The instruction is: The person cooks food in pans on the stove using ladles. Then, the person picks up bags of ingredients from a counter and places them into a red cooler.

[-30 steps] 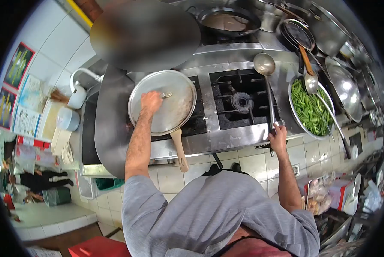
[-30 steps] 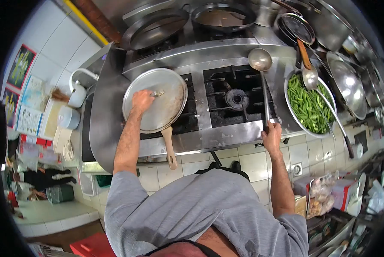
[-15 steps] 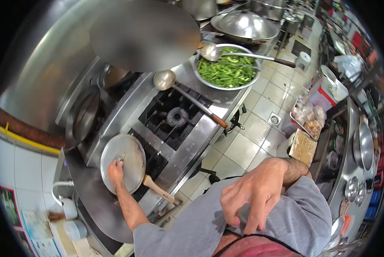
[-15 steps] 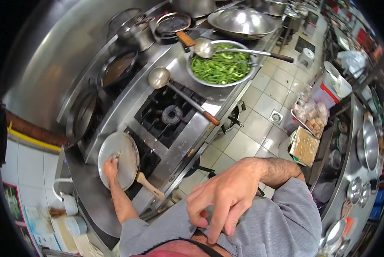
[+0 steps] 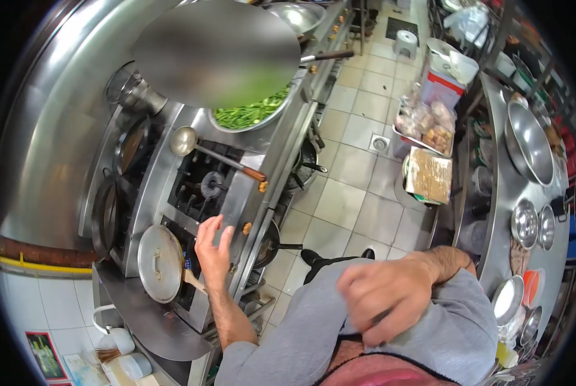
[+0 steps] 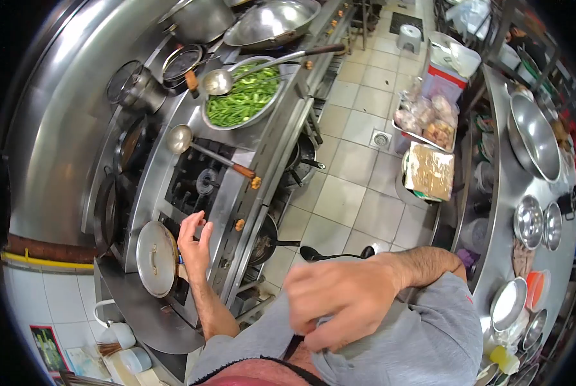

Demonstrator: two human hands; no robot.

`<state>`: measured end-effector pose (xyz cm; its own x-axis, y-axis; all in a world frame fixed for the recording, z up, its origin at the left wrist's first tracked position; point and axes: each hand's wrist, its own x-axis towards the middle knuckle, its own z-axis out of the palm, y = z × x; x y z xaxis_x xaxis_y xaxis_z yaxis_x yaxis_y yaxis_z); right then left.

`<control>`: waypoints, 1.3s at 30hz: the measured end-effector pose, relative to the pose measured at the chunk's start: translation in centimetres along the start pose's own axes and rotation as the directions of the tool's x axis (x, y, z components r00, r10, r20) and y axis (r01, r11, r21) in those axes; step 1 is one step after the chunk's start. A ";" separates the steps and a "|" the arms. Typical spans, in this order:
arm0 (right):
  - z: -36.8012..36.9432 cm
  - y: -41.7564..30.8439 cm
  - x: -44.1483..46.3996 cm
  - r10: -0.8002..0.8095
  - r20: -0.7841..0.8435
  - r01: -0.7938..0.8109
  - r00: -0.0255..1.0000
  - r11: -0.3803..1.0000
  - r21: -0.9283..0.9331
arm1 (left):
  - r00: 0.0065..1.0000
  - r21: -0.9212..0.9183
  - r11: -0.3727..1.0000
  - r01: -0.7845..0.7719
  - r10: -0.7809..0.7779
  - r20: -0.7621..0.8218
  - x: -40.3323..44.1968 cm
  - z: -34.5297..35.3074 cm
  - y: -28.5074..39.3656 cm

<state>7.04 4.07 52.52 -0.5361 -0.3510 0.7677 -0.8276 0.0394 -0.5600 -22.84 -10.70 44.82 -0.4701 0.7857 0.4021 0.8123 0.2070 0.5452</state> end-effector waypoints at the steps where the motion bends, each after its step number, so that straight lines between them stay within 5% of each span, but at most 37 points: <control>1: 0.3 -1.7 -1.7 -0.065 -0.199 0.002 0.978 0.954 -0.300 | 0.997 -0.054 0.997 -0.059 0.057 -0.045 0.5 0.6 2.9; 3: 1.3 -3.9 -4.4 -0.340 -0.493 -0.138 0.801 0.695 -0.705 | 0.944 -0.034 0.965 -0.260 0.247 -0.218 1.8 0.4 8.7; 6: 1.3 -6.8 -5.4 -0.727 -0.539 -0.446 0.426 0.349 -0.824 | 0.677 -0.083 0.756 -0.650 0.525 -0.516 3.6 -0.3 17.7; 9: 1.7 -8.1 -6.2 -0.714 -0.534 -0.469 0.452 0.319 -0.823 | 0.399 -0.247 0.313 -0.917 0.728 -0.558 4.7 -1.9 23.0; 11: 2.3 -8.7 -7.0 -0.679 -0.547 -0.488 0.490 0.306 -0.817 | 0.278 -0.222 0.174 -0.959 0.714 -0.642 5.6 -2.0 26.0; 14: 3.4 -9.3 -8.1 -0.624 -0.568 -0.519 0.537 0.286 -0.805 | 0.229 -0.121 0.195 -0.973 0.845 -0.483 6.3 -2.5 28.2; 22: 3.7 -9.1 -7.3 -0.585 -0.607 -0.435 0.538 0.424 -0.794 | 0.215 -0.197 0.131 -0.972 0.838 -0.502 8.4 -3.1 28.2; 26: 3.2 -8.6 -6.7 -0.406 -0.691 -0.507 0.599 0.475 -0.719 | 0.221 -0.233 0.117 -0.965 0.842 -0.492 9.3 -3.1 27.0; 28: 3.2 -7.7 -6.5 -0.372 -0.665 -0.422 0.647 0.553 -0.719 | 0.233 -0.252 0.122 -0.960 0.848 -0.476 9.9 -2.9 26.2; 32: 3.7 -5.6 -4.0 -0.396 -0.725 -0.310 0.563 0.712 -0.630 | 0.267 -0.304 0.142 -0.942 0.866 -0.423 10.4 -1.8 24.8; 35: 4.4 -3.7 -2.6 -0.419 -0.821 -0.216 0.388 0.824 -0.523 | 0.284 -0.332 0.157 -0.930 0.882 -0.376 10.3 -1.4 24.2; 38: 3.9 -2.0 -3.1 -0.569 -0.659 -0.020 0.492 0.750 -0.661 | 0.291 -0.359 0.159 -0.920 0.890 -0.352 10.3 -0.7 24.0; 39: 4.0 -1.9 -3.0 -0.558 -0.676 -0.064 0.481 0.747 -0.661 | 0.293 -0.366 0.158 -0.917 0.889 -0.351 10.2 -0.4 24.0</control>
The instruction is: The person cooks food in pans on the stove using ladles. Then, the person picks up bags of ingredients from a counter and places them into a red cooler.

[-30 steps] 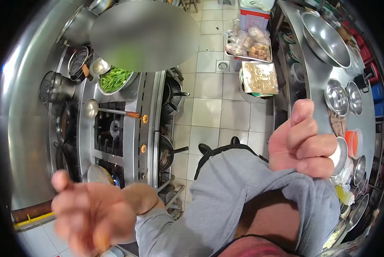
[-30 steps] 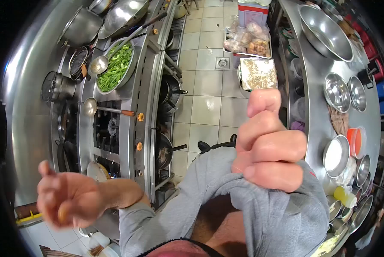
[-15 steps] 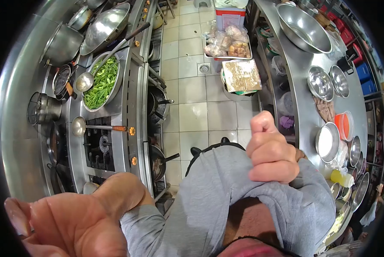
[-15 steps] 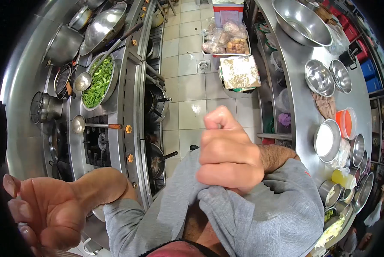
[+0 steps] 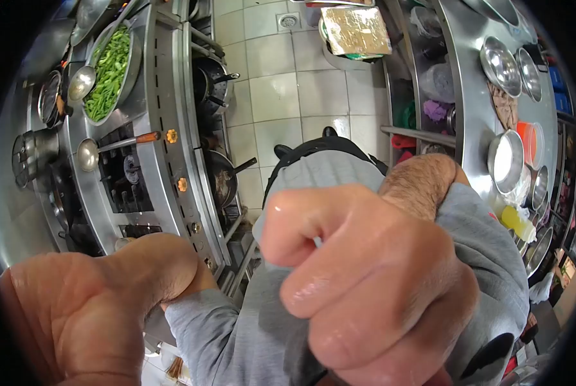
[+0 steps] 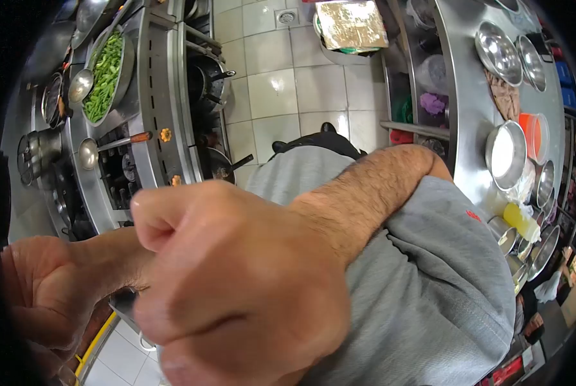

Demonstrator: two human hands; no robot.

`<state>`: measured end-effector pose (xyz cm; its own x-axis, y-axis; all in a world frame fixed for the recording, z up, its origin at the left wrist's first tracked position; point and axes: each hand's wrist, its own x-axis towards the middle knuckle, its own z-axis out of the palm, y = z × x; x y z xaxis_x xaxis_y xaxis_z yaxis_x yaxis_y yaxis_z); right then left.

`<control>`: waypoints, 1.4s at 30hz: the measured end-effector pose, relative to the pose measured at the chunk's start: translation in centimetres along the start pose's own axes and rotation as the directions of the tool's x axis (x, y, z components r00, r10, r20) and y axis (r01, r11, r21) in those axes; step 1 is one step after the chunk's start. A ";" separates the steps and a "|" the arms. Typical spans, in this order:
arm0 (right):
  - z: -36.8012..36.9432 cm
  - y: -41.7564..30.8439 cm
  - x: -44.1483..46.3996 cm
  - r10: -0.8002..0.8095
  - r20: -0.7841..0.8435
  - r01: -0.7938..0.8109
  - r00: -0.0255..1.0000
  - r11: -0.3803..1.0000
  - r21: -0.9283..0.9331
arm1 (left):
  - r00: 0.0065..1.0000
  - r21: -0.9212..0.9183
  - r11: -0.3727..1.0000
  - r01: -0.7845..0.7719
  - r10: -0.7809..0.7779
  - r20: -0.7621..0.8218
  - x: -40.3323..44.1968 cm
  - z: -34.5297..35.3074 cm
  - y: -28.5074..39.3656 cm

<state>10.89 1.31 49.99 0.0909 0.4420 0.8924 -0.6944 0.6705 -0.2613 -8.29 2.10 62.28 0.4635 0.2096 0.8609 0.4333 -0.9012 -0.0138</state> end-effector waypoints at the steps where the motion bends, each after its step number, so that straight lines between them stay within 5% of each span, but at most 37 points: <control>1: 0.2 -0.1 -0.2 0.020 -0.016 -0.021 1.000 0.999 -0.041 | 1.000 -0.010 1.000 0.003 -0.003 0.000 -0.1 0.2 -0.2; 7: -0.8 -0.9 0.1 0.066 0.074 -0.043 0.995 0.960 -0.278 | 0.997 -0.066 0.997 -0.034 0.030 -0.065 0.5 1.7 -0.8; 23: -1.4 -3.6 -0.3 0.090 -0.017 -0.090 0.996 0.996 0.009 | 0.999 -0.026 0.999 -0.026 0.025 -0.043 0.1 2.1 1.3; 26: -4.2 -3.8 -0.8 0.196 0.222 -0.219 0.955 0.973 0.079 | 0.998 -0.011 1.000 -0.020 0.019 -0.055 0.3 1.9 1.5; 28: -7.4 -4.2 -0.6 0.300 0.458 -0.356 0.837 0.934 0.039 | 0.997 0.010 1.000 -0.029 0.030 -0.065 0.7 1.5 2.0; 30: -10.2 -6.4 0.3 0.376 0.290 -0.325 0.880 0.922 -0.209 | 0.997 0.039 0.999 -0.027 0.030 -0.070 1.0 1.2 2.2; 33: -12.7 -9.1 2.2 0.241 0.112 -0.180 0.964 0.903 -0.390 | 0.997 0.097 0.995 -0.039 0.045 -0.055 1.7 0.8 2.4; 34: -13.2 -9.9 2.9 0.187 0.110 -0.124 0.976 0.897 -0.424 | 0.998 -0.025 0.998 -0.051 0.050 -0.049 1.8 0.7 2.4; 37: -13.8 -12.0 4.6 0.062 0.167 0.026 0.984 0.875 -0.484 | 0.997 0.035 0.999 -0.034 0.036 -0.066 2.9 3.4 3.2; 42: -14.1 -14.3 6.4 -0.016 0.281 0.170 0.960 0.828 -0.534 | 0.986 -0.168 0.984 -0.058 0.030 -0.163 3.1 3.1 1.3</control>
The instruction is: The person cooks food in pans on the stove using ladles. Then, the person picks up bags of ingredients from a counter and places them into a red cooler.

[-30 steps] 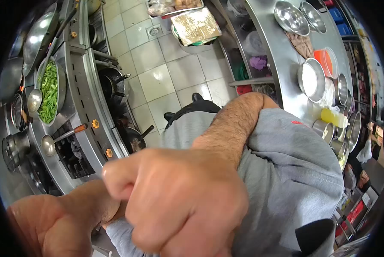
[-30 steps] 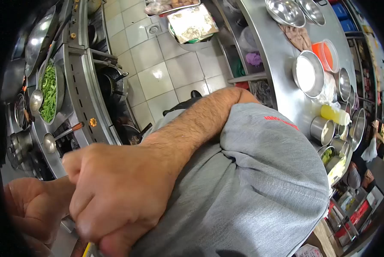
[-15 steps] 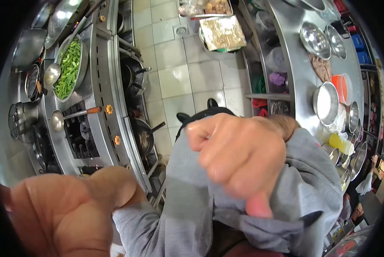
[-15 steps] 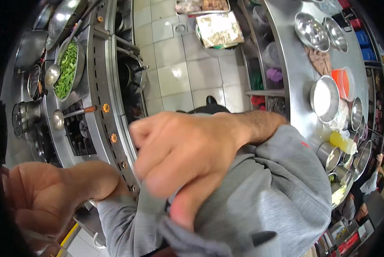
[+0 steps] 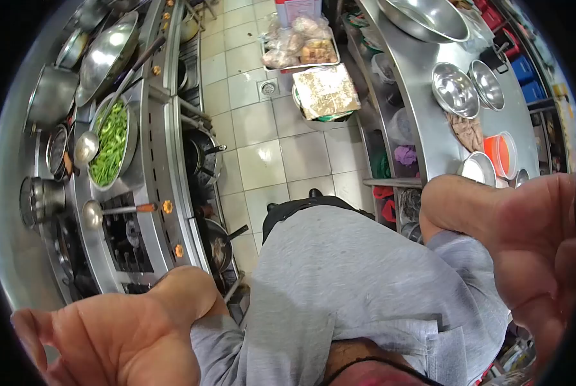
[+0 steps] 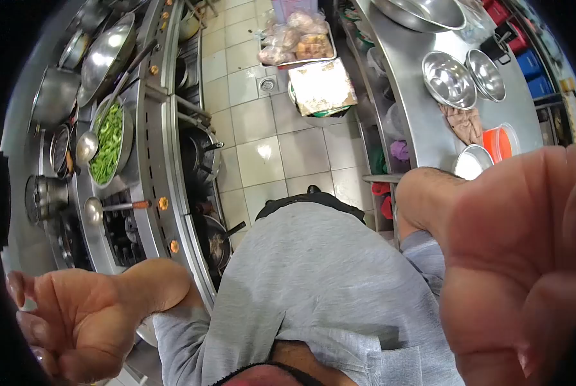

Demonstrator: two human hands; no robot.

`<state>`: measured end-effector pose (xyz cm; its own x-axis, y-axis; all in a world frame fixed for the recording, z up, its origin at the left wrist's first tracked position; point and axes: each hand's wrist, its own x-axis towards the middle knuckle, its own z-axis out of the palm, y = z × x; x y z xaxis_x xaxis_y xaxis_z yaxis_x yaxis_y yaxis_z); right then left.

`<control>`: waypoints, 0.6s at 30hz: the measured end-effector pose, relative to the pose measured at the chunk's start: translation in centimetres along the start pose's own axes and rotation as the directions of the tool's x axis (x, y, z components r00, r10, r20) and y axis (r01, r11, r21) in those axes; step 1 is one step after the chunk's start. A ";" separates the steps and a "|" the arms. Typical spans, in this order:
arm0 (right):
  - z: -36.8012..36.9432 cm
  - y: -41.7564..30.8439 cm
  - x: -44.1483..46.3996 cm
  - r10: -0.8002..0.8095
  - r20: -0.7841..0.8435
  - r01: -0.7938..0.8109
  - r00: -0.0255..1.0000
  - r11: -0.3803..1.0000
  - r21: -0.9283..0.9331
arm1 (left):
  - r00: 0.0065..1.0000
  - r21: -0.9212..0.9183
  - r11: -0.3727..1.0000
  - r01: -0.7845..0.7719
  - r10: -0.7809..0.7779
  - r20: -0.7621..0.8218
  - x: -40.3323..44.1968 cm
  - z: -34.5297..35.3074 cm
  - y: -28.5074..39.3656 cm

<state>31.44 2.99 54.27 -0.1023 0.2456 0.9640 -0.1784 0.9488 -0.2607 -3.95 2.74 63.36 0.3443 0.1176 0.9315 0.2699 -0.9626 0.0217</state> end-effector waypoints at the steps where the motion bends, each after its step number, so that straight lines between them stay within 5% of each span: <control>1: -0.1 0.0 0.3 -0.013 0.007 0.014 1.000 1.000 -0.016 | 1.000 -0.033 0.999 -0.004 0.005 0.025 -0.1 -0.4 -0.6; 6: -0.7 3.2 2.0 -0.087 0.017 0.088 0.996 0.993 -0.075 | 0.980 -0.279 0.960 0.013 0.043 0.193 -0.2 1.7 -4.5; 9: -0.3 7.7 2.9 -0.107 -0.017 0.104 0.994 0.986 -0.127 | 0.977 -0.142 0.976 -0.166 0.182 0.110 -2.7 5.3 -8.5; 10: 0.0 9.7 3.1 -0.107 -0.045 0.100 0.993 0.984 -0.147 | 0.994 -0.112 0.990 -0.084 0.075 -0.084 -3.5 5.9 -9.6; 13: 1.1 15.3 2.8 -0.017 -0.181 -0.026 0.983 0.972 -0.233 | 0.931 -0.036 0.974 0.224 -0.225 -0.287 -7.5 6.3 -14.6; 14: 1.7 17.2 2.1 0.065 -0.249 -0.129 0.966 0.959 -0.251 | 0.884 -0.053 0.925 0.376 -0.375 -0.280 -9.8 6.7 -16.3; 16: 3.2 21.4 -0.7 0.433 -0.487 -0.585 0.759 0.781 -0.217 | 0.717 -0.136 0.735 0.664 -0.678 -0.162 -14.2 7.6 -19.2; 18: 4.2 26.2 -3.4 0.659 -0.528 -0.835 0.536 0.508 -0.212 | 0.398 -0.210 0.381 0.900 -0.917 0.041 -18.4 9.3 -21.4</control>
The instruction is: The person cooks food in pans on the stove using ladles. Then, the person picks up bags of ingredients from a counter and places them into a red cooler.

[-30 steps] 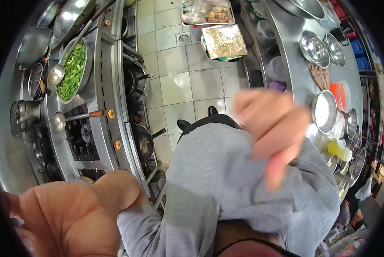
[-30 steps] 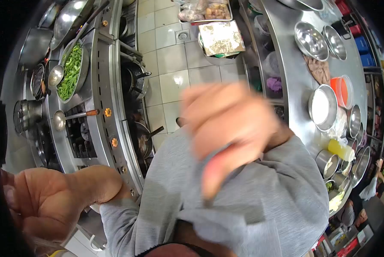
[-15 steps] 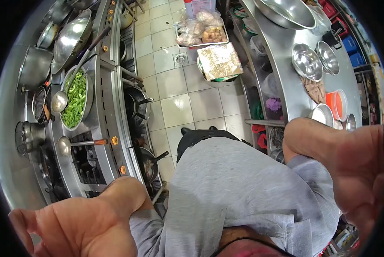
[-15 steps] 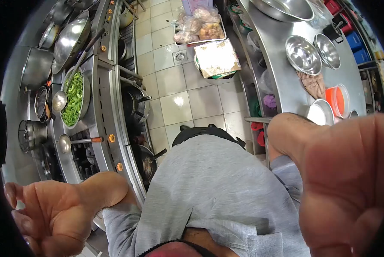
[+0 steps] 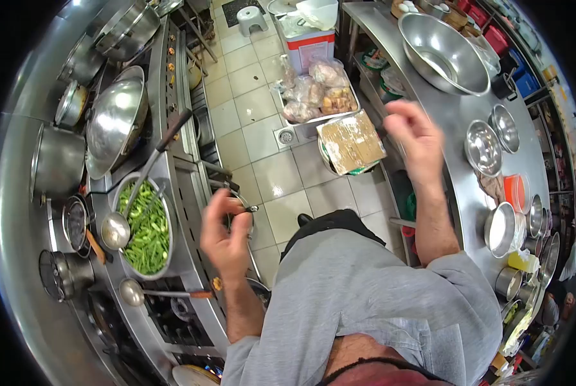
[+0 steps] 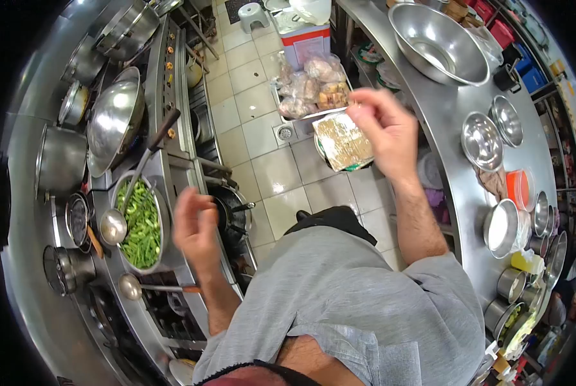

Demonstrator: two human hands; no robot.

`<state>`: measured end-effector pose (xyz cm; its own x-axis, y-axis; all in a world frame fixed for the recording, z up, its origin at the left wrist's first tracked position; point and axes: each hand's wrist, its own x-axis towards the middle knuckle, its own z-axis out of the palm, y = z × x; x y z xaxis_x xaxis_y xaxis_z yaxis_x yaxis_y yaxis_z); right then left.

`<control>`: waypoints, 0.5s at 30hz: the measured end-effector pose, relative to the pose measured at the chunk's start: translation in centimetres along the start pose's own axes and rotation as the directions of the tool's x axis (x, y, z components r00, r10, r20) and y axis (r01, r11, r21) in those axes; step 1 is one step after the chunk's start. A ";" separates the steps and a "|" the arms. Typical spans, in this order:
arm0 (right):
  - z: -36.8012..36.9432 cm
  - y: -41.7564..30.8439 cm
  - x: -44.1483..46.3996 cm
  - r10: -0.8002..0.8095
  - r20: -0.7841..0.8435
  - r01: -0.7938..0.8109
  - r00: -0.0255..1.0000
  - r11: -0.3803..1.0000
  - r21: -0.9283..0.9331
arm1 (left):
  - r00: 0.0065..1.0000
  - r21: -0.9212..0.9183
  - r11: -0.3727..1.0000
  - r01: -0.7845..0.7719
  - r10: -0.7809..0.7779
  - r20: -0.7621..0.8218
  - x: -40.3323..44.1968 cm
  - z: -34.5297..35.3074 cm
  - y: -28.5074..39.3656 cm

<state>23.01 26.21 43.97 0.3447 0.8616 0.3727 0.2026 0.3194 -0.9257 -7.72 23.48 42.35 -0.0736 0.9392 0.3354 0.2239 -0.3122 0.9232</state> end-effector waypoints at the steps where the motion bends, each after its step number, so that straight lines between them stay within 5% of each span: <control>1: 1.3 3.7 0.2 0.164 0.018 -0.164 0.986 0.986 -0.010 | 0.982 0.062 0.984 0.167 -0.171 0.077 0.2 0.1 -2.8; 6: 5.6 18.9 0.1 0.443 0.210 -0.323 0.871 0.841 -0.435 | 0.880 0.377 0.924 0.068 -0.233 0.414 0.6 0.5 -12.4; 9: 7.2 25.9 2.0 0.528 0.202 -0.333 0.825 0.743 -0.581 | 0.823 0.409 0.892 0.191 -0.373 0.429 2.0 1.3 -16.1; 15: 9.5 38.0 14.7 0.533 0.158 -0.230 0.831 0.588 -0.776 | 0.768 0.529 0.834 0.158 -0.440 0.465 6.6 3.1 -21.9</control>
<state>27.05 54.72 13.65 0.2498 0.9487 -0.1938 0.7509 -0.3161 -0.5798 -10.10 36.97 23.79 0.2967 0.9255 -0.2354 0.6889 -0.0367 0.7239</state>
